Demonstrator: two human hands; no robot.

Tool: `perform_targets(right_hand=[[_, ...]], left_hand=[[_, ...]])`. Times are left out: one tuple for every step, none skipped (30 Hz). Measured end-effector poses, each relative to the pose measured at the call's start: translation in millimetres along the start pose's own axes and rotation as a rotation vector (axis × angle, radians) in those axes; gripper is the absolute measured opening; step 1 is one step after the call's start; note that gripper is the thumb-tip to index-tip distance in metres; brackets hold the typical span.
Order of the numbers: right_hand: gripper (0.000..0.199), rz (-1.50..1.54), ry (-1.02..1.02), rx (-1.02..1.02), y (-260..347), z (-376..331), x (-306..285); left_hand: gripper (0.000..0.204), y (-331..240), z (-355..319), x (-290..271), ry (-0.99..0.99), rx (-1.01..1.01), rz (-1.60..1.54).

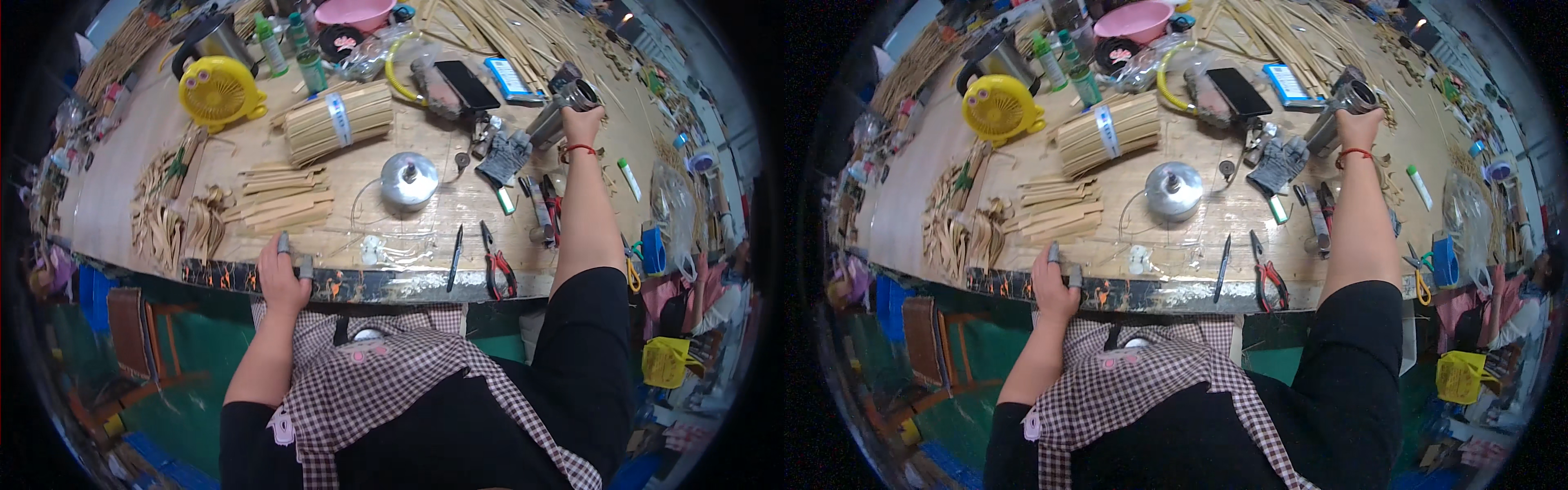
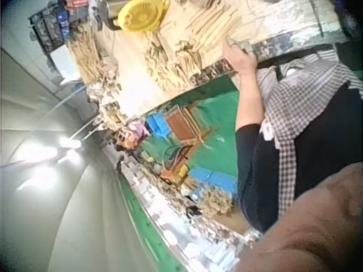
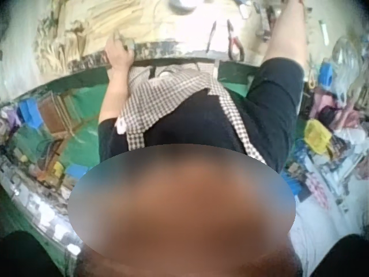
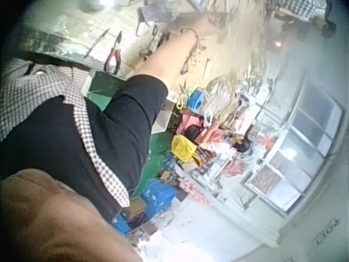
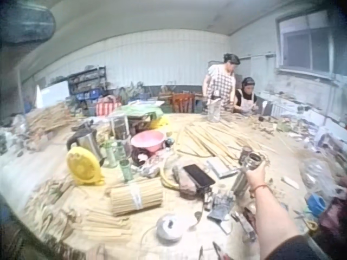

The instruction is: Assembling and securing a decorative bamboo tube using adhesive tape and pliers.

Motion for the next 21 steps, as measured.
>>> perform_targets(right_hand=[[0.06,0.02,-0.016,-0.027,-9.5,4.6,3.2],[0.06,0.022,0.008,-0.033,-11.7,3.4,5.9],[0.055,0.002,0.016,-0.058,-9.6,5.4,5.7],[0.051,-0.012,0.028,-0.081,-8.9,10.2,7.8],[0.046,-0.085,0.052,-0.136,-8.2,21.0,2.1],[0.041,-0.151,0.082,-0.187,-10.4,31.7,-3.6],[0.04,-0.061,0.07,-0.214,-8.7,35.5,-19.1],[0.045,-0.119,0.001,-0.23,-5.0,30.5,-33.7],[0.046,0.007,-0.071,-0.34,-27.2,39.6,-61.4],[0.039,0.415,0.064,-0.16,2.5,6.3,-77.6],[0.033,0.488,0.046,-0.074,45.1,-36.0,-108.1],[0.027,0.54,0.008,0.009,66.0,-65.5,-144.1],[0.027,0.519,0.063,0.064,56.6,-83.2,-159.2],[0.027,0.507,0.132,0.125,43.1,-104.3,-162.9],[0.025,0.536,0.148,0.212,39.4,-127.4,-174.2],[0.024,0.56,0.158,0.298,39.0,-154.0,-186.0],[0.022,0.561,0.219,0.325,32.3,-178.2,-197.2],[0.021,0.564,0.281,0.35,28.4,-201.2,-205.1],[0.021,0.569,0.32,0.428,28.4,-225.3,-209.1],[0.022,0.573,0.358,0.507,32.5,-249.2,-212.0],[0.024,0.665,0.454,0.621,39.5,-273.5,-212.9]], left_hand=[[0.035,-0.7,-0.6,-0.6,-0.003,0.003,-0.014],[0.035,-0.1,-4.3,-2.3,0.003,-0.018,-0.002],[0.036,1.0,-5.0,-1.6,-0.007,-0.029,-0.007],[0.036,2.8,-5.0,-4.1,-0.019,-0.04,-0.005],[0.036,5.3,-7.4,-4.3,-0.008,-0.042,-0.005],[0.036,7.8,-5.6,-2.9,-0.007,-0.056,0.018],[0.036,9.3,-6.3,0.6,-0.012,-0.041,-0.007],[0.036,9.3,-7.9,-0.5,-0.01,-0.027,-0.026],[0.033,6.9,-2.2,3.3,-0.005,-0.006,-0.071],[0.031,7.9,-1.1,0.2,-0.009,-0.006,-0.077],[0.031,9.7,0.1,0.0,-0.01,-0.02,-0.056],[0.031,8.0,2.8,3.1,-0.029,-0.017,-0.111],[0.03,8.9,-0.7,1.5,-0.048,-0.031,-0.153],[0.03,11.3,-8.2,-4.0,-0.048,-0.053,-0.124],[0.027,13.2,-9.1,-4.7,-0.057,-0.049,-0.138],[0.024,14.7,-9.6,-4.9,-0.065,-0.042,-0.156],[0.022,15.1,-9.2,-5.6,-0.058,-0.053,-0.165],[0.022,16.1,-7.9,-6.2,-0.056,-0.056,-0.164],[0.023,16.5,-7.1,-8.4,-0.054,-0.041,-0.194],[0.024,15.8,-5.0,-11.0,-0.051,-0.025,-0.223],[0.027,11.3,0.0,-14.5,-0.095,-0.014,-0.265]])
Point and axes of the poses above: each hand's wrist, its own z-axis towards the middle knuckle, its own x-axis out of the palm, y = z × x, the point moved 3 cm from there along z, towards the middle knuckle, and after that the axes turned 14 degrees about -y, right-handed, at the moved point
